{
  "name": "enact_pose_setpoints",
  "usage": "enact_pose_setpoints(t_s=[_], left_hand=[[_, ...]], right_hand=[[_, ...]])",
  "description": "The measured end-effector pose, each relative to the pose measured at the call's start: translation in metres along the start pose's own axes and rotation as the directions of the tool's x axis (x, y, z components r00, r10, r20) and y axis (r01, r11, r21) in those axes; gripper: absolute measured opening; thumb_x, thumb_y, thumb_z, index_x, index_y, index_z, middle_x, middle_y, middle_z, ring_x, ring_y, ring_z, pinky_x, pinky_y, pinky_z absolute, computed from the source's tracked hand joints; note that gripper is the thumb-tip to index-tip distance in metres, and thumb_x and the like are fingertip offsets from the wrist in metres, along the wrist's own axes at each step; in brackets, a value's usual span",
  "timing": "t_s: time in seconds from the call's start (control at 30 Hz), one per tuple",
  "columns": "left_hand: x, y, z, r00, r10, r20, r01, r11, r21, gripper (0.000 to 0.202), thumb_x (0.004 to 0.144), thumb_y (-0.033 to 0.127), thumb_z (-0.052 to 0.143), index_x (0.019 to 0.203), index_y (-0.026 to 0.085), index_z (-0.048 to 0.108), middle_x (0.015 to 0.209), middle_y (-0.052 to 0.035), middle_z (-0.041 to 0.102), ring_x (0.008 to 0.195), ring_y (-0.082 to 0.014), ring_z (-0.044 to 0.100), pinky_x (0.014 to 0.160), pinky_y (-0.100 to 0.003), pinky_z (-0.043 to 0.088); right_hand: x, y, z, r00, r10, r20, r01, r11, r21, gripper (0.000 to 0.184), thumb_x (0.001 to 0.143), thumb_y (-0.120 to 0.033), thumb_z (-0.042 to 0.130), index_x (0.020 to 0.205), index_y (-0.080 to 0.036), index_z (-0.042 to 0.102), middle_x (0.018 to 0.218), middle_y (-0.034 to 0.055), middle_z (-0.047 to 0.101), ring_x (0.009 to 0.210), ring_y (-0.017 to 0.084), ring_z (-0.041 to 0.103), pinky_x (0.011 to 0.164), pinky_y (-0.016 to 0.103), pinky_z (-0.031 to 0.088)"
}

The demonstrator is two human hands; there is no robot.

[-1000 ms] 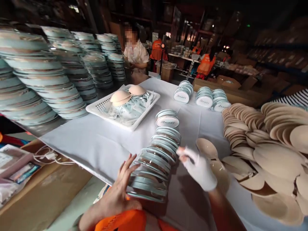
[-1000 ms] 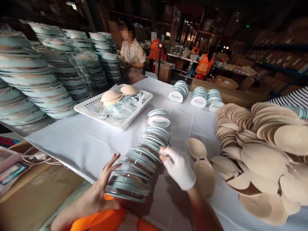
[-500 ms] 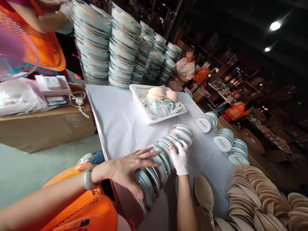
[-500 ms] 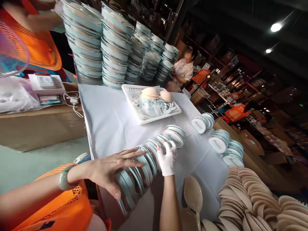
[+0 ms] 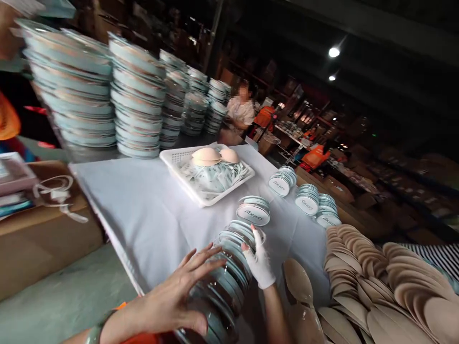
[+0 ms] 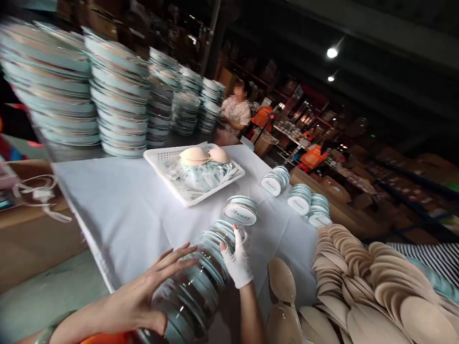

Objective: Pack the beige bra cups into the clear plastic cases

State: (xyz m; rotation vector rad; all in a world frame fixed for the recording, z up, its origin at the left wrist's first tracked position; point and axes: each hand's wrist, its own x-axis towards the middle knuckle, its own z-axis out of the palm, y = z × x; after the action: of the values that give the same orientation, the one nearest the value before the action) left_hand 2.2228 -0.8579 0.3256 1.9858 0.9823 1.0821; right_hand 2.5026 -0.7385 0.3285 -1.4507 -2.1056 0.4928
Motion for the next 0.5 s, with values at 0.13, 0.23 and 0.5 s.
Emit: enact_pose_setpoints(t_s=[0.13,0.23,0.5], left_hand=[[0.085,-0.041,-0.020,0.998,0.042,0.037,-0.037,0.991,-0.130,0.077,0.091,0.073,0.055,0.151,0.026,0.051,0.162,-0.0148,0.043,0.153,-0.0327,0.035,0.122,-0.055,0.034],[0.161,-0.067,-0.007,0.997,0.014,0.079,-0.001,0.987,-0.164,0.072,0.097,0.070,0.041,0.143,0.017,0.058,0.155,-0.0168,0.052,0.148,-0.0300,0.042,0.124,-0.050,0.031],[0.176,-0.082,0.035,1.000,0.013,-0.001,-0.013,1.000,0.006,0.052,0.094,0.060,0.050,0.112,0.015,0.069,0.116,-0.0179,0.067,0.112,-0.0341,0.062,0.102,-0.055,0.047]], right_hand=[[0.058,0.010,-0.030,0.949,0.255,-0.186,-0.236,0.964,0.119,0.068,0.099,-0.053,0.036,0.151,-0.010,0.040,0.155,0.0223,0.042,0.142,0.027,0.047,0.119,0.045,0.040],[0.124,0.015,-0.041,0.934,0.271,-0.233,-0.259,0.962,0.082,0.061,0.093,-0.046,0.050,0.142,-0.010,0.051,0.151,0.0201,0.048,0.142,0.026,0.046,0.121,0.043,0.035],[0.127,0.029,-0.017,0.970,0.220,0.105,-0.222,0.975,0.011,0.037,0.092,-0.043,0.056,0.100,-0.012,0.075,0.097,0.0069,0.074,0.095,0.021,0.067,0.090,0.030,0.051]])
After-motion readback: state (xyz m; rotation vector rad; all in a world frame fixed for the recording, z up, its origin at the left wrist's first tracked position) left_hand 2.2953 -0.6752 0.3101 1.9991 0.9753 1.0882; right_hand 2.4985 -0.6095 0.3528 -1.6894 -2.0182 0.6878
